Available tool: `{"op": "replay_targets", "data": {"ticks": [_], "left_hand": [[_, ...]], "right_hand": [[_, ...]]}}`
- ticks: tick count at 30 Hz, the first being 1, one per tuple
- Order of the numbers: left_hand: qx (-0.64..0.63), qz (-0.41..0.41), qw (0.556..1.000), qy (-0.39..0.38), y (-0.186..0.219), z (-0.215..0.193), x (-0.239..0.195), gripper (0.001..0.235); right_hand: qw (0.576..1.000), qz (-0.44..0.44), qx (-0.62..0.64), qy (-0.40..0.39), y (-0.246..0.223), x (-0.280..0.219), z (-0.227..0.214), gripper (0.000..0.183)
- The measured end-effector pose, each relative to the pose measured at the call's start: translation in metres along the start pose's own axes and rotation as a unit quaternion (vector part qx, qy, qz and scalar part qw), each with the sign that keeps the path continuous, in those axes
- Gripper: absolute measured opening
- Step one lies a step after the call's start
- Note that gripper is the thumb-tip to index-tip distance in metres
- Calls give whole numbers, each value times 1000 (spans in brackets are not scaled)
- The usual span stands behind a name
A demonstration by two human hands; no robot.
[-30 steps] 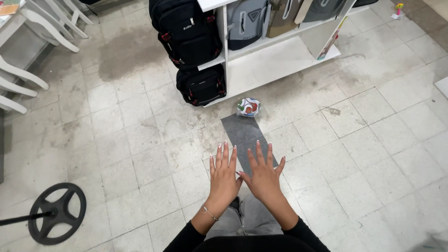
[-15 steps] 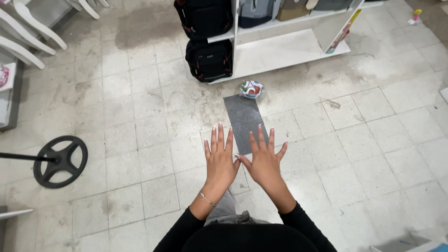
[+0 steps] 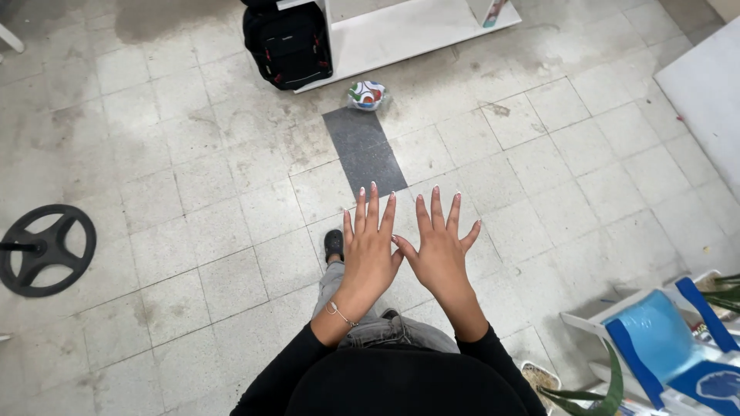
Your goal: The person removes a black backpack from a plastic bag, opens several compartments by hand, and then places the backpack back into the plastic bag.
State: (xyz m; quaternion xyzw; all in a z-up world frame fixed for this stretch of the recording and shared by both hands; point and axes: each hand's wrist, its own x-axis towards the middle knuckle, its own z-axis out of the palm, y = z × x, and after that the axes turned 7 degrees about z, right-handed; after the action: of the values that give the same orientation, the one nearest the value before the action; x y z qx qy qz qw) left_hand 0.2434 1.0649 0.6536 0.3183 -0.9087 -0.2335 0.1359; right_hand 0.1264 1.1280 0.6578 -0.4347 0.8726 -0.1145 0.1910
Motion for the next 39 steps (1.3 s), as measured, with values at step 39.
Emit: {"op": "replay_targets", "data": {"ticks": [39], "left_hand": [[13, -15, 994, -103, -162, -41, 236, 99]], "right_hand": [[999, 27, 7, -41, -95, 262, -17, 86]]}}
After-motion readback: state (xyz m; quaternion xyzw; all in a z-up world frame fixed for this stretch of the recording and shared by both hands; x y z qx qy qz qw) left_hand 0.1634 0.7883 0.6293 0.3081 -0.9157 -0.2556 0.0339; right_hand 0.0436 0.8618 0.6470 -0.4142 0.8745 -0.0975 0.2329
